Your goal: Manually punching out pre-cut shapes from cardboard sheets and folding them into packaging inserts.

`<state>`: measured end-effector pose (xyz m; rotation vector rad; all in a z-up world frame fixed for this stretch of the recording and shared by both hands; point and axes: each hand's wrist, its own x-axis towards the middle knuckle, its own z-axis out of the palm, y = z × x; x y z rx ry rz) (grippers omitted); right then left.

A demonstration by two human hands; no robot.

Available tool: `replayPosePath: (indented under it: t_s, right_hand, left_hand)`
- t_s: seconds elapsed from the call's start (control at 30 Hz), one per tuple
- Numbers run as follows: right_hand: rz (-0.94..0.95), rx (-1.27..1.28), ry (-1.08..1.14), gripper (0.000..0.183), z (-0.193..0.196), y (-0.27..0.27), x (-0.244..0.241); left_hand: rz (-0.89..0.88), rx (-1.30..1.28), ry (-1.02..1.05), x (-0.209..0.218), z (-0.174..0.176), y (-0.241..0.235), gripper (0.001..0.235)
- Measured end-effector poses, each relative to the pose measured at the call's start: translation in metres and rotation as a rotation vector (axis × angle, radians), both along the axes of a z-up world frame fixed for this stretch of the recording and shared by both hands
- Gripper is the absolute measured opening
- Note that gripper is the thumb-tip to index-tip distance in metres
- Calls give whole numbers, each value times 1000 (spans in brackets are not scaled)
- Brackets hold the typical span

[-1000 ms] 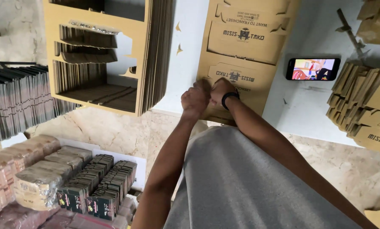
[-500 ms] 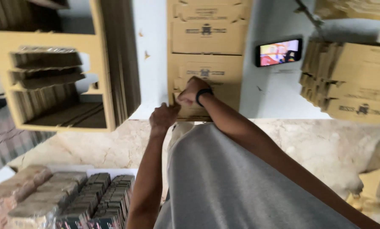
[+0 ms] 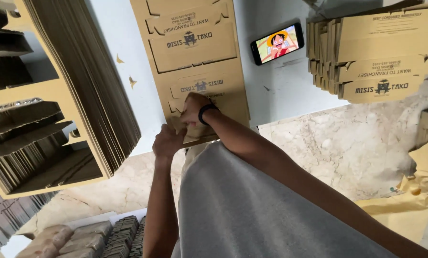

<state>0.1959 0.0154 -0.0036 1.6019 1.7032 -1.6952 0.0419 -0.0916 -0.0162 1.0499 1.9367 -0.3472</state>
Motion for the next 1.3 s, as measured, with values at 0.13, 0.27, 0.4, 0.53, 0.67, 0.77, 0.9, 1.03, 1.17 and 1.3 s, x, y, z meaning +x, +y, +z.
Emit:
replayPosePath:
  t_s: [0.13, 0.27, 0.4, 0.53, 0.67, 0.77, 0.9, 1.03, 1.17, 1.3]
  right_hand:
    - [-103, -29, 211, 38, -6, 2, 4]
    - [-203, -112, 142, 51, -46, -2, -7]
    - [-190, -188, 18, 52, -17, 9, -14]
    - [-260, -170, 9, 46, -14, 10, -22]
    - [-345, -171, 39, 37, -3, 13, -24]
    - [-232, -128, -66, 52, -43, 3, -28]
    - [-242, -96, -54, 53, -53, -2, -27]
    - [-182, -109, -70, 47, -29, 3, -26]
    - [30, -14, -25, 49, -29, -4, -3]
    - [219, 56, 40, 43, -11, -7, 5]
  left_hand:
    - [459, -9, -334, -5, 0, 11, 57]
    - [889, -32, -629, 14, 0, 39, 43]
    - [1204, 55, -699, 13, -40, 32, 27]
    - [740, 221, -242, 14, -66, 10, 41]
    - [364, 377, -35, 27, -55, 4, 53]
    - [178, 434, 143, 40, -74, -12, 47]
    - [92, 484, 171, 39, -76, -19, 45]
    - [292, 378, 41, 27, -63, -10, 39]
    - [626, 298, -255, 10, -37, 10, 38]
    - [941, 180, -486, 14, -14, 41, 55]
